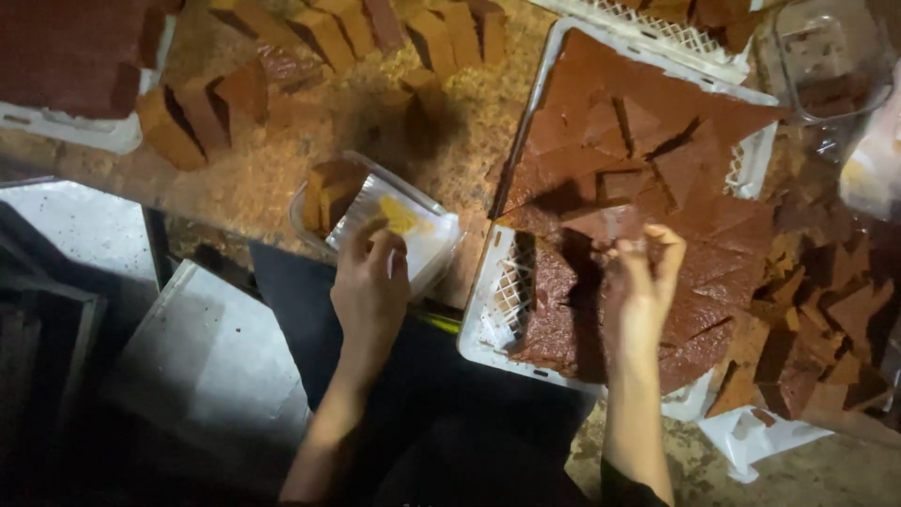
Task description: Picking up pieces of baked goods and placing them into a plastic container
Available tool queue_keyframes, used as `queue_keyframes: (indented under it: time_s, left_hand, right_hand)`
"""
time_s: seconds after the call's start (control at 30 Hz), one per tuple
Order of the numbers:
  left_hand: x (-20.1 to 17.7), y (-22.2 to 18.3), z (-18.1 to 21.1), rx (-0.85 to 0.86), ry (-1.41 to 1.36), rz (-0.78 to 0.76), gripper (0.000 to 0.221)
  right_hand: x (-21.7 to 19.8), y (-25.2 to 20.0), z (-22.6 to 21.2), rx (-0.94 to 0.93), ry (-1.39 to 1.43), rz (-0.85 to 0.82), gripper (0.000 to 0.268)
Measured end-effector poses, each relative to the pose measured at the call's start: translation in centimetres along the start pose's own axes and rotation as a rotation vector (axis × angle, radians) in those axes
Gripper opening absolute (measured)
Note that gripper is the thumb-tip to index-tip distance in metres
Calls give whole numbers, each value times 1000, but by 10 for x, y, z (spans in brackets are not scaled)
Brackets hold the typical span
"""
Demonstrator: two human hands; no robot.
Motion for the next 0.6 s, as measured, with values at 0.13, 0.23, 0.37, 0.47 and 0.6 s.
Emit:
queue_keyframes:
  time_s: [0.13,0.23,0.37,0.47,0.6]
  left_hand:
    - [0,17,8,36,-53,-93,22]
    - [10,13,2,-36,-123,-241,35]
    - [13,5,7,54,-193,-170,44]
    - [-27,6,47,87,-261,-10,47]
    - [-38,18,51,87,-296,52,53]
  right_hand:
    - [19,-25,-16,-34,106,-111,37]
    - [36,-56,-18,-215,-89,-201,40]
    - [79,-96,-26,-583,-311,-346,39]
    - [105,-111,-63,-814,-284,-306,34]
    - [114,-115,-84,-816,-332,-464,32]
Point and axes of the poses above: each hand's wrist, its own y-axis towards the middle knuckle, its own x-axis out of the palm, z = x × y, the point moved 8 cm from there along y, towards the middle knuckle, and after that the axes turned 4 degrees about z, right-handed, at the moved point
